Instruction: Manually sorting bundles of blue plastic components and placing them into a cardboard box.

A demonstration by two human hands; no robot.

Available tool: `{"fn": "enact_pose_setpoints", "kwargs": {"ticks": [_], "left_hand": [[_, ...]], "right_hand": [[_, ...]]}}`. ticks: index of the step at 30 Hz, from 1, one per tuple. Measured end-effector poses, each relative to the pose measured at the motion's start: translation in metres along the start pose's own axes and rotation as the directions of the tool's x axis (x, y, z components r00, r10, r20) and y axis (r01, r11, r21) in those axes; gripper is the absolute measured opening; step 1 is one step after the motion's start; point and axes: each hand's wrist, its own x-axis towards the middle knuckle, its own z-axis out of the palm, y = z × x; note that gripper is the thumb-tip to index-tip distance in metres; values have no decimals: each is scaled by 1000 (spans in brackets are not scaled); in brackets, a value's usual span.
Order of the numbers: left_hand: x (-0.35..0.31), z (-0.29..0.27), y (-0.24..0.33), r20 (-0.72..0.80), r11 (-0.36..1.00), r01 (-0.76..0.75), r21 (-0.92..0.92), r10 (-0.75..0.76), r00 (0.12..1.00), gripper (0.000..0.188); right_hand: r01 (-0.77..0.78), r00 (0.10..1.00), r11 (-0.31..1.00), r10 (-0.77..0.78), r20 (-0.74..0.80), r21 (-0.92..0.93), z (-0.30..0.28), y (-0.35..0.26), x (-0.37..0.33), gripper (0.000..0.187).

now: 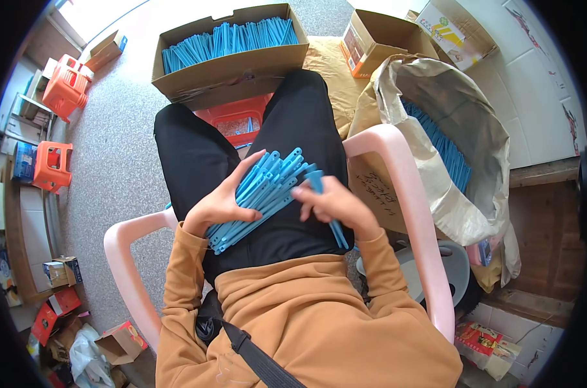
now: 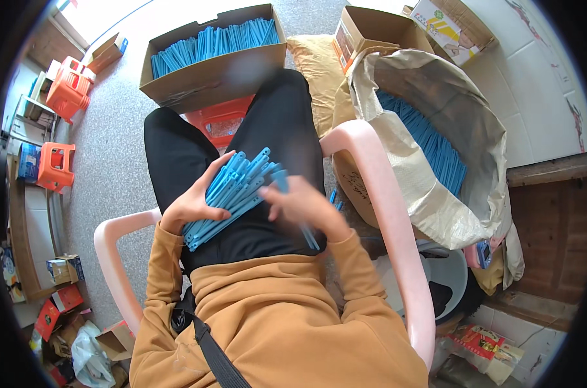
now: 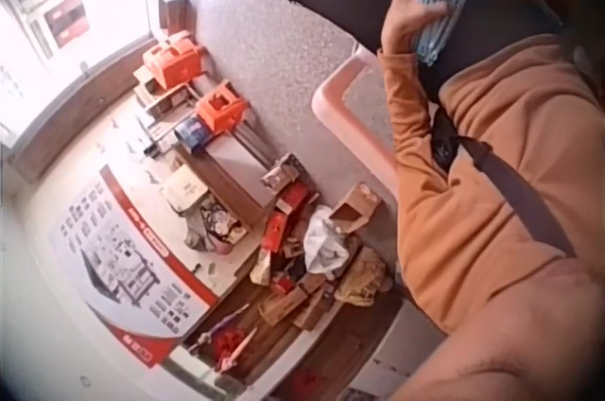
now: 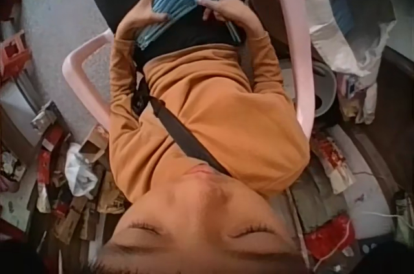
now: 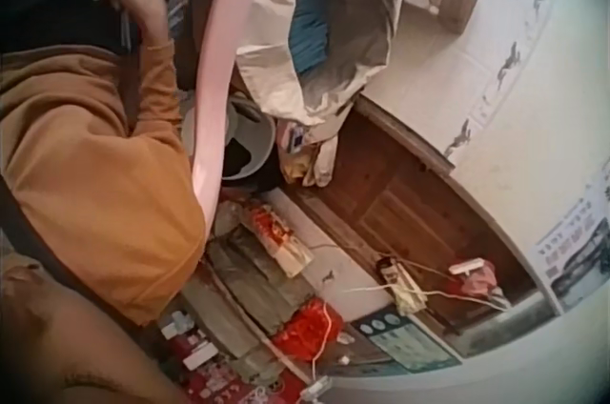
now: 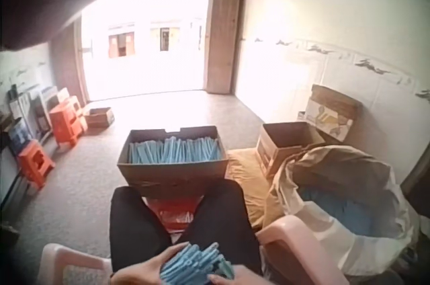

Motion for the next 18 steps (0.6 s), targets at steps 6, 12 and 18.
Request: {"fn": "enact_pose_setpoints", "kwargs": {"ticks": [6,12,18], "left_hand": [[-1,-3,0,-10,999,34,32,-33,999,98],[-3,-1,-1,-69,998,45,-51,-49,996,101],[-10,11,19,-311,962,-124,-243,44,950,104]], "right_hand": [[29,994,994,-19,106,-101,15,1,5,25],[132,965,975,-168,202,180,27,-2,9,19],[335,942,942,-333,-35,31,49,-47,-5,23]]}}
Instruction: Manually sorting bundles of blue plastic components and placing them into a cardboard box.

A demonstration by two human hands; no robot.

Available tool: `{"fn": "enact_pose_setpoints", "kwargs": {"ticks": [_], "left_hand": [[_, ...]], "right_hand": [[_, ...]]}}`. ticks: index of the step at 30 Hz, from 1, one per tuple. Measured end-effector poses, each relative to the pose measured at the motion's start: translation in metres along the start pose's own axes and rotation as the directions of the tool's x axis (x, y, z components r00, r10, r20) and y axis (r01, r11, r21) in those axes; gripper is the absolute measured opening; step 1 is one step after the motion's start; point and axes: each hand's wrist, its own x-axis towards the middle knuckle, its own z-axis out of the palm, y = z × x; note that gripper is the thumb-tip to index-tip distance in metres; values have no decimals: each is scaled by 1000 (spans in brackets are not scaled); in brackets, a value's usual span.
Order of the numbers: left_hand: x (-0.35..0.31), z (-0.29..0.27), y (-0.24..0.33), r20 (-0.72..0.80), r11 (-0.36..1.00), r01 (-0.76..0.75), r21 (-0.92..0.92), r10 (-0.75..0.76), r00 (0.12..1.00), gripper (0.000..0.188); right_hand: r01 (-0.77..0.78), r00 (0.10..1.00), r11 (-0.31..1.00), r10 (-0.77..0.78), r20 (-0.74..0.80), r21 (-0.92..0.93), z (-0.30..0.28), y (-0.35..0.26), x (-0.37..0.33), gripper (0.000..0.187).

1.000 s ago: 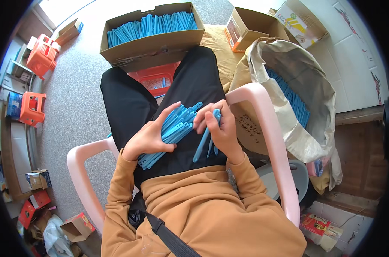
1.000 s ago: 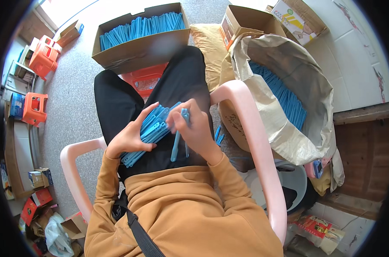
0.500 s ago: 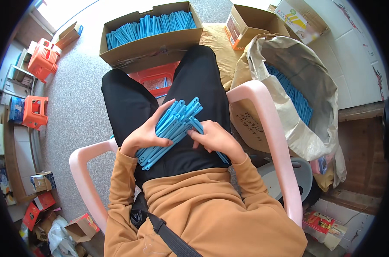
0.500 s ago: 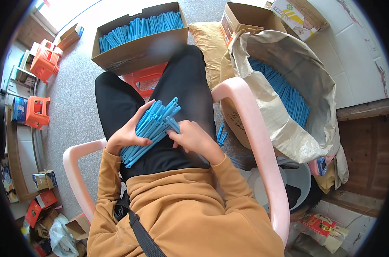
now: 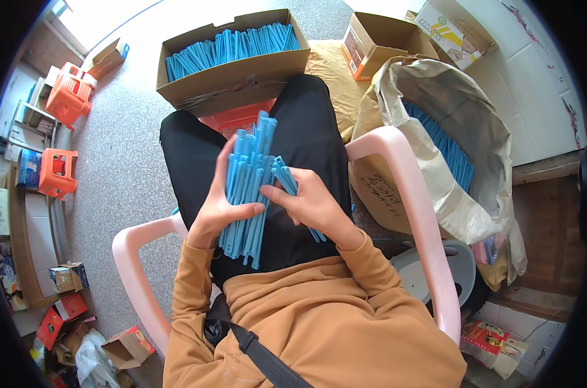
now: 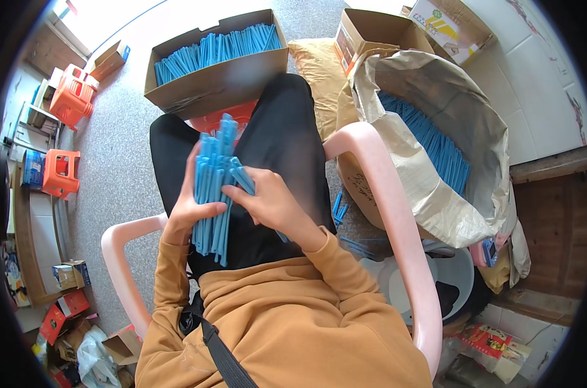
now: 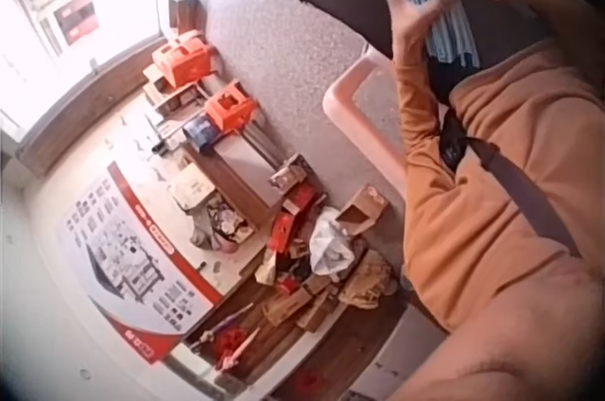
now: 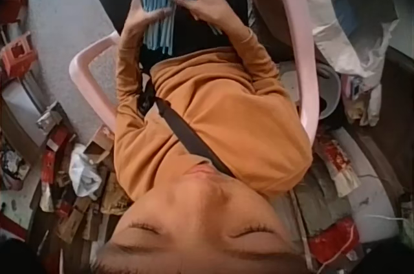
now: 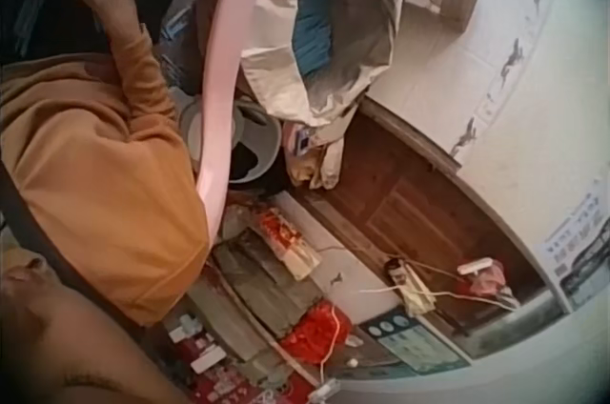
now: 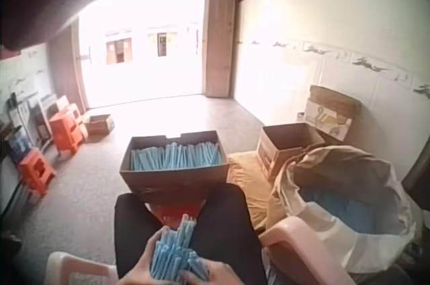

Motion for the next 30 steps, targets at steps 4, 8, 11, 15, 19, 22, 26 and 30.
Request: {"fn": "enact_pose_setpoints", "kwargs": {"ticks": [4,8,11,15,19,22,26,30], "left_hand": [[-13,8,13,-111,962,-271,17,271,956,112],[-25,-1,-21,-199,936,-321,147,346,917,116],[-27,7,-37,-168,913,-359,196,392,905,116],[-26,6,-41,21,791,-433,432,472,881,89],[-25,25,-45,-75,797,-603,24,603,794,66],[-17,20,-28,185,735,-672,87,651,736,57],[-16,22,-29,142,694,-713,98,699,701,50],[-16,23,-27,140,705,-697,127,683,717,45]], "right_hand": [[173,983,985,-173,-53,0,10,-28,-6,26],[617,783,780,-622,-21,-104,8,-16,1,25],[440,898,895,-437,-59,73,8,-5,-8,23],[294,948,930,-313,59,219,1,9,-15,29],[362,916,877,-397,53,314,-3,16,-23,46],[419,883,851,-463,75,317,-8,7,-34,57],[722,677,691,-717,164,36,-9,-4,-35,59],[776,630,621,-773,75,-112,1,-2,-43,51]]}}
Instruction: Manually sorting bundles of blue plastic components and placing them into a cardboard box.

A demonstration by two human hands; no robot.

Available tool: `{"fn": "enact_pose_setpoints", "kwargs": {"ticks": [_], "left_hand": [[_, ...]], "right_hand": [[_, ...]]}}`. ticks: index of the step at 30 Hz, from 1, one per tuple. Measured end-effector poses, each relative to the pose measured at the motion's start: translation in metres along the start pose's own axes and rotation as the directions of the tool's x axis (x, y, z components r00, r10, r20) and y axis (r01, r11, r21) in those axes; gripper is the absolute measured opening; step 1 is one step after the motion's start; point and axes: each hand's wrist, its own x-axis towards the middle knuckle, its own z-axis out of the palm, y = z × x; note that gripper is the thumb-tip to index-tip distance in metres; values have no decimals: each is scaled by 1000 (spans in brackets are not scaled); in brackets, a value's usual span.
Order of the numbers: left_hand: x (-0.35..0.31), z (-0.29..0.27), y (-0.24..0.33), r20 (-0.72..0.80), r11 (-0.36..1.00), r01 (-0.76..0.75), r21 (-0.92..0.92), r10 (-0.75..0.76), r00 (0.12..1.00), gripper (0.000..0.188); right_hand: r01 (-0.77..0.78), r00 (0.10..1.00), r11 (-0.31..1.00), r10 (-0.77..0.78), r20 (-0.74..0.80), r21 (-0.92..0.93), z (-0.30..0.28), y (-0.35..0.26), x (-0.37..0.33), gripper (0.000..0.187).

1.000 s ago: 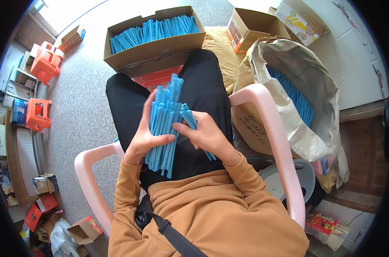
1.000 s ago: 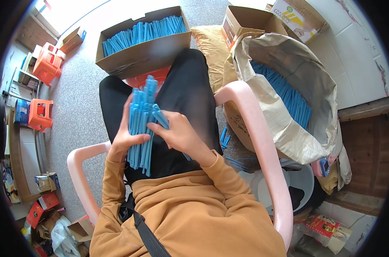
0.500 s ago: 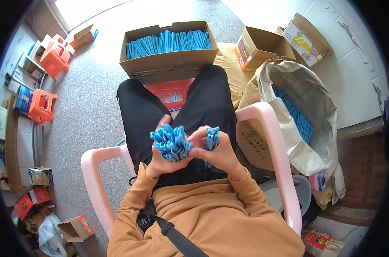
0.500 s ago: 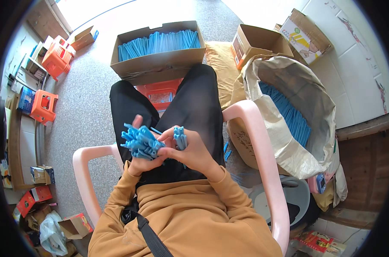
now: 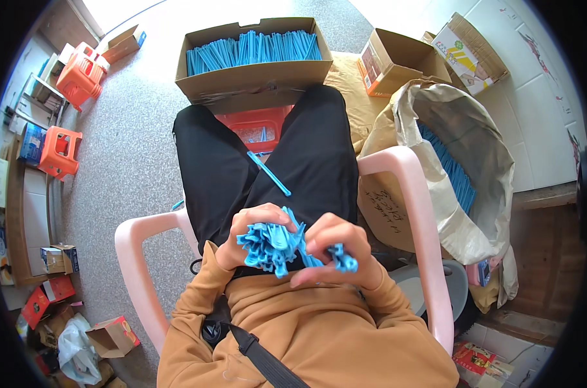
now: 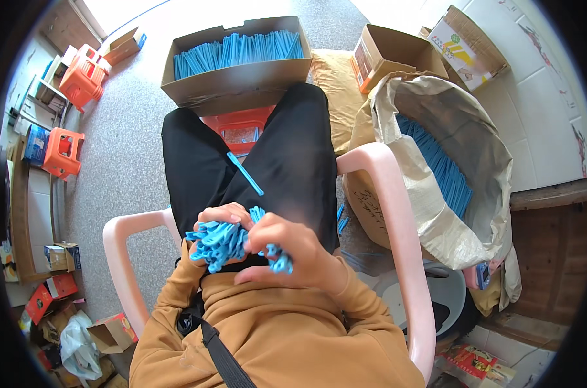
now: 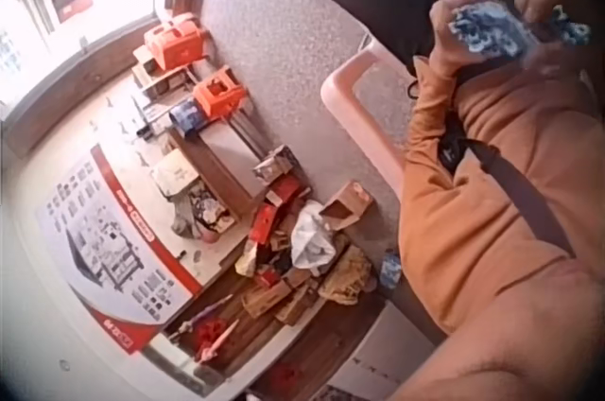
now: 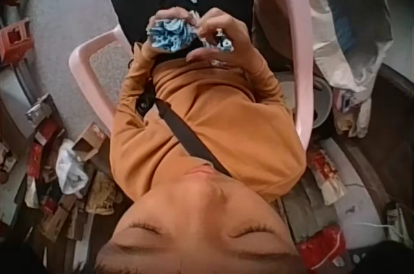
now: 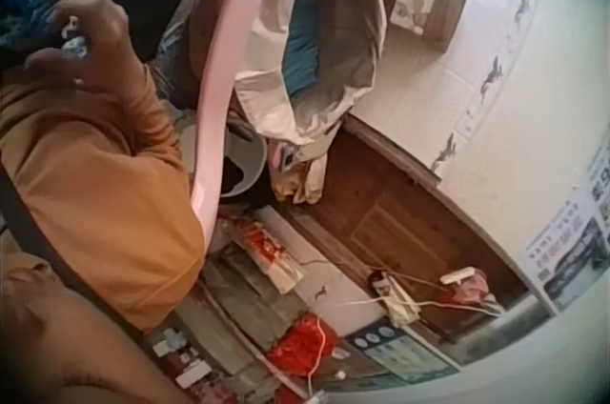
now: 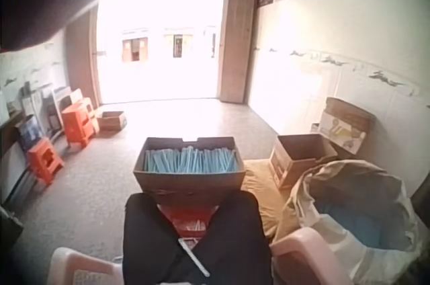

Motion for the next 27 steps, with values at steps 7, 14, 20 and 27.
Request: {"fn": "enact_pose_setpoints", "kwargs": {"ticks": [7,14,20,27], "left_hand": [[-1,3,9,112,978,-105,179,86,990,32],[-1,-1,18,261,988,-56,141,18,965,24],[3,-14,21,274,993,118,24,-120,954,19],[9,-16,16,232,989,148,-19,-140,963,38]], "right_hand": [[141,972,978,-108,207,-154,-4,-22,-4,35],[-49,877,984,-39,479,169,-28,-25,-3,12],[-513,821,669,566,-79,-537,-59,23,-23,46],[-483,722,454,690,-47,-749,-29,28,-21,71]]}}
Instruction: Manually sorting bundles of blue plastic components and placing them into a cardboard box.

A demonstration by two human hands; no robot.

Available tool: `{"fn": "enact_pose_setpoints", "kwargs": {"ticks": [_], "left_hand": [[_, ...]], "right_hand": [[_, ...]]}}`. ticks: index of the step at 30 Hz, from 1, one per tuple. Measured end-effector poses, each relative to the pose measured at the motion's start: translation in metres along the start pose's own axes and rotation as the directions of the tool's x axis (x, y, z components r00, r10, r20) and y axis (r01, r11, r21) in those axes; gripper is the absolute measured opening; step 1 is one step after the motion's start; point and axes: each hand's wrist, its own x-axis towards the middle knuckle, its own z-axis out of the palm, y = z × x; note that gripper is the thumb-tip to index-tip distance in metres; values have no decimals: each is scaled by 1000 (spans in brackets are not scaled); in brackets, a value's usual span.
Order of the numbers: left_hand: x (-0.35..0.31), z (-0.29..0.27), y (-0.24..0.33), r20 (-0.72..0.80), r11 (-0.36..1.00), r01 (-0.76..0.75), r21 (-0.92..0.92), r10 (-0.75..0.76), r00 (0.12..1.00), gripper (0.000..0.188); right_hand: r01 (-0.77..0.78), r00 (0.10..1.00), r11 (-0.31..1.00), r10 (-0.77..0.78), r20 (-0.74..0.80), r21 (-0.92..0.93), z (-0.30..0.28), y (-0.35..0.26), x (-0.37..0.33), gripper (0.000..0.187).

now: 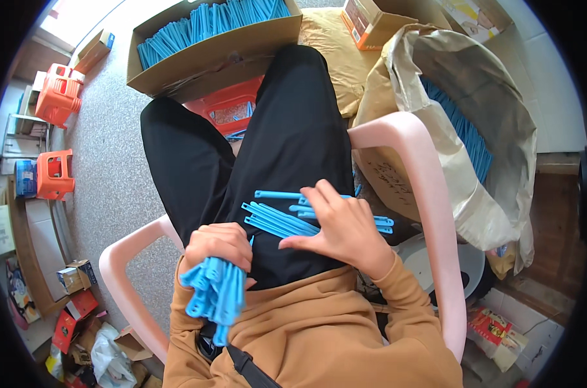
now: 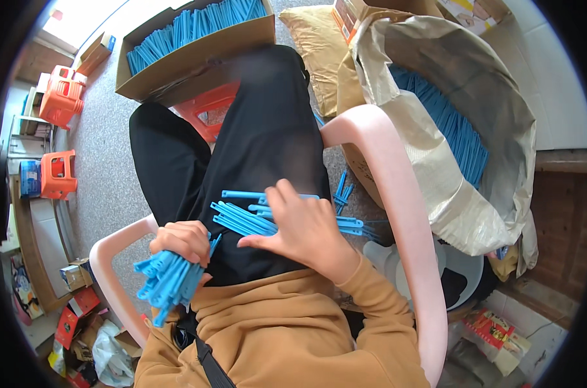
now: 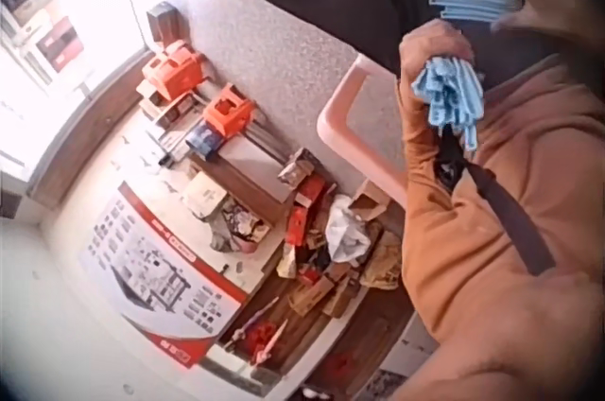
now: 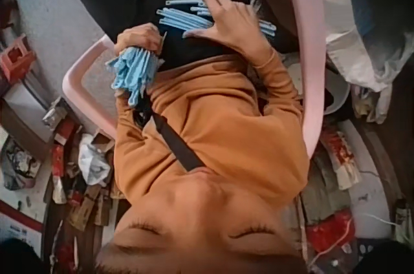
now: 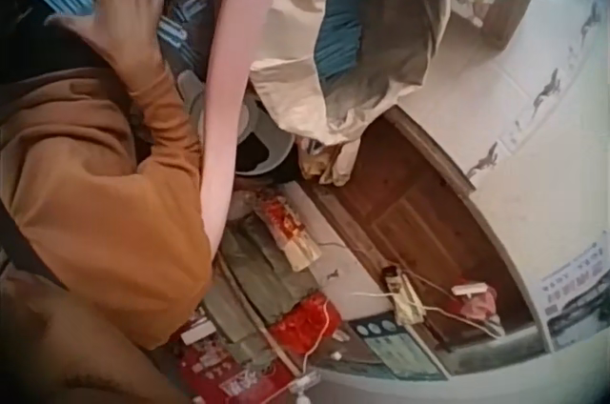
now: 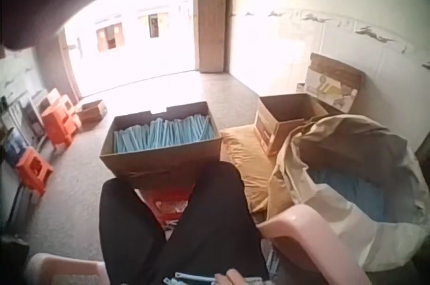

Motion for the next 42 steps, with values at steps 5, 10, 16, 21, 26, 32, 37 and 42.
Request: {"fn": "enact_pose_setpoints", "kwargs": {"ticks": [5,10,16,21,26,32,37,42], "left_hand": [[-2,-3,0,-87,992,48,-120,-59,994,37],[-10,-9,-3,-43,991,61,-120,-66,997,47],[-21,-12,-6,-98,974,50,-222,-74,992,48],[-27,-11,-8,-171,941,72,-330,-135,976,43],[-27,-13,-9,-168,941,67,-333,-129,977,44],[-25,-13,-9,-166,946,84,-314,-141,976,45],[-25,-13,-8,-162,943,84,-323,-142,977,45],[-26,-12,-8,-162,948,96,-302,-151,975,45]], "right_hand": [[123,991,987,-117,70,-102,7,-11,5,58],[168,971,986,-163,172,-14,19,-13,20,47],[194,963,962,-224,151,189,20,-1,21,41],[169,971,905,-220,89,391,24,11,24,23],[18,999,930,-27,18,367,8,10,25,19],[27,997,922,-52,53,386,0,-1,18,19],[140,983,984,-151,104,108,8,-11,12,30],[126,989,991,-129,66,47,14,-20,4,30]]}}
